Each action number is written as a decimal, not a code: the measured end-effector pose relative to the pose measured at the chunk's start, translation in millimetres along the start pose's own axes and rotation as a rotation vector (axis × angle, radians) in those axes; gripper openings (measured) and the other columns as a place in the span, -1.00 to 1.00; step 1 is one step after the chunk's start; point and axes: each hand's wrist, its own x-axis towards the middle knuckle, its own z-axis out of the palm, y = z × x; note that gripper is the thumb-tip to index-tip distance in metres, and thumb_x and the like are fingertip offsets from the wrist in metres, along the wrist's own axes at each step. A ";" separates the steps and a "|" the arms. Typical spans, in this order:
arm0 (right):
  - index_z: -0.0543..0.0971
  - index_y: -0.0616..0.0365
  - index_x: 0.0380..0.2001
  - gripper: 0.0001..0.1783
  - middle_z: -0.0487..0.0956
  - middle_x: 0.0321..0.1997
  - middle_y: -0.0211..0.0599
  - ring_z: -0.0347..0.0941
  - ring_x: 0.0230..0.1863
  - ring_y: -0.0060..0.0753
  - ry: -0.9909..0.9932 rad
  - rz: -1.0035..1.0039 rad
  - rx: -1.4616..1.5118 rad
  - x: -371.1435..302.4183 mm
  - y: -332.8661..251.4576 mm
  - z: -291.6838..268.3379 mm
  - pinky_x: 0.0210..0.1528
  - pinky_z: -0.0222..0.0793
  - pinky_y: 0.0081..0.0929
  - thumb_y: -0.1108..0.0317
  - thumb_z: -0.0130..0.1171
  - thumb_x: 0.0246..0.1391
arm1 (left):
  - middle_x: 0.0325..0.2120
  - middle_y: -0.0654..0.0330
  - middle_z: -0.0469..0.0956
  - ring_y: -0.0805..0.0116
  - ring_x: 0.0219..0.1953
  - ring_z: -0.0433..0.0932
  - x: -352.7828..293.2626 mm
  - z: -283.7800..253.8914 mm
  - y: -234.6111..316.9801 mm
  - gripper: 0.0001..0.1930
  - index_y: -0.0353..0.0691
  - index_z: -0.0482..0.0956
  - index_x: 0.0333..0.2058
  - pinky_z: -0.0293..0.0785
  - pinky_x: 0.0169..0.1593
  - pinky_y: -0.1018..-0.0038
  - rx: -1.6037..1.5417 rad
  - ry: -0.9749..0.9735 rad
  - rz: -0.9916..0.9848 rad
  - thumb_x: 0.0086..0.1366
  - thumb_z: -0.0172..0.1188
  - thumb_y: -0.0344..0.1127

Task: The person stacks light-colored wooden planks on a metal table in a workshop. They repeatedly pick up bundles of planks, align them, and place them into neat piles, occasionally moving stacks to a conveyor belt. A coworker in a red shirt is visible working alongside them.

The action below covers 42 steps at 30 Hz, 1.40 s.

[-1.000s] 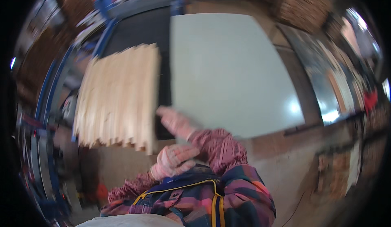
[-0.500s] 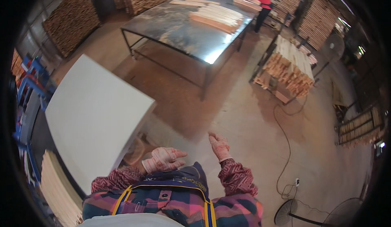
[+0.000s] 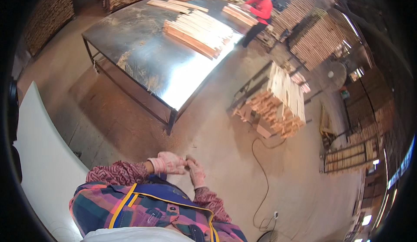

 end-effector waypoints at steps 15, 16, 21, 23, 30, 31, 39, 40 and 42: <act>0.68 0.15 0.00 -0.67 0.62 -0.38 -0.40 0.50 -0.38 -0.55 0.156 -0.470 -0.466 509.6 -192.1 -80.6 -0.29 0.45 -0.54 0.27 0.20 0.23 | 0.21 -0.10 0.46 0.00 0.16 0.53 141.0 -259.9 -256.9 -0.08 -0.02 0.03 0.46 0.43 0.22 0.20 -0.538 0.488 -0.614 0.24 0.28 0.10; 0.70 0.13 -0.05 -0.68 0.59 -0.46 -0.41 0.48 -0.44 -0.53 0.243 -0.530 -0.482 564.0 -239.3 -82.4 -0.33 0.44 -0.50 0.25 0.19 0.20 | 0.26 -0.08 0.39 0.00 0.19 0.50 155.5 -281.8 -277.7 -0.06 -0.03 0.00 0.47 0.41 0.24 0.20 -0.560 0.523 -0.654 0.25 0.24 0.15; 0.63 -0.01 0.09 -0.58 0.62 0.16 -0.27 0.50 0.22 -0.21 0.316 -0.630 -0.914 871.9 -438.9 -86.8 0.28 0.34 -0.39 0.10 0.14 0.23 | 0.40 -0.03 0.19 0.00 0.21 0.49 292.3 -351.9 -414.0 -0.02 -0.05 -0.08 0.49 0.39 0.26 0.24 -0.823 0.680 -0.811 0.25 0.22 0.15; 0.60 -0.10 0.13 -0.55 0.59 0.20 -0.31 0.47 0.24 -0.19 0.296 -0.626 -0.972 994.6 -475.3 -71.6 0.30 0.32 -0.32 0.05 0.08 0.24 | 0.30 -0.05 0.33 0.07 0.10 0.57 363.2 -376.6 -445.1 0.08 -0.13 -0.26 0.49 0.45 0.18 0.31 -0.993 0.729 -0.913 0.22 0.31 -0.02; 0.44 -0.22 0.28 -0.42 0.43 0.32 -0.30 0.33 0.32 -0.13 0.200 -0.805 -1.333 1225.0 -589.8 22.6 0.33 0.24 -0.19 -0.16 -0.07 0.29 | 0.13 -0.04 0.55 0.13 0.10 0.58 498.4 -448.6 -537.4 0.23 -0.23 -0.46 0.46 0.47 0.18 0.33 -1.384 1.030 -1.094 0.19 0.40 -0.01; 0.42 -0.16 0.29 -0.39 0.43 0.32 -0.24 0.33 0.33 -0.11 0.251 -0.818 -1.326 1249.4 -599.6 26.5 0.33 0.25 -0.18 -0.18 -0.11 0.30 | 0.12 -0.04 0.55 0.14 0.11 0.56 504.0 -446.5 -541.2 0.22 -0.24 -0.40 0.45 0.47 0.19 0.32 -1.385 1.032 -1.094 0.18 0.41 0.00; 0.60 0.18 0.05 -0.11 0.59 0.13 0.04 0.48 0.19 0.08 0.059 -0.405 -1.444 1311.6 -616.5 68.0 0.24 0.35 -0.06 -0.38 -0.46 0.33 | 0.20 0.10 0.42 0.35 0.25 0.35 517.2 -415.1 -572.2 -0.03 -0.20 0.17 0.33 0.40 0.27 0.34 -1.794 1.178 -0.684 0.02 0.59 -0.20; 0.59 0.19 0.05 -0.10 0.60 0.11 0.04 0.49 0.18 0.09 0.072 -0.411 -1.473 1310.9 -615.9 70.3 0.23 0.36 -0.08 -0.38 -0.44 0.33 | 0.19 0.12 0.41 0.38 0.23 0.36 520.7 -415.6 -571.7 -0.02 -0.20 0.19 0.31 0.41 0.26 0.37 -1.859 1.257 -0.643 -0.02 0.62 -0.24; 0.59 0.21 0.05 -0.09 0.61 0.07 0.03 0.50 0.15 0.09 0.112 -0.426 -1.526 1309.4 -618.2 70.4 0.21 0.37 -0.10 -0.40 -0.41 0.31 | 0.24 0.12 0.34 0.38 0.21 0.37 533.3 -399.3 -574.5 0.00 -0.19 0.18 0.32 0.43 0.24 0.38 -1.971 1.532 -0.408 -0.03 0.63 -0.26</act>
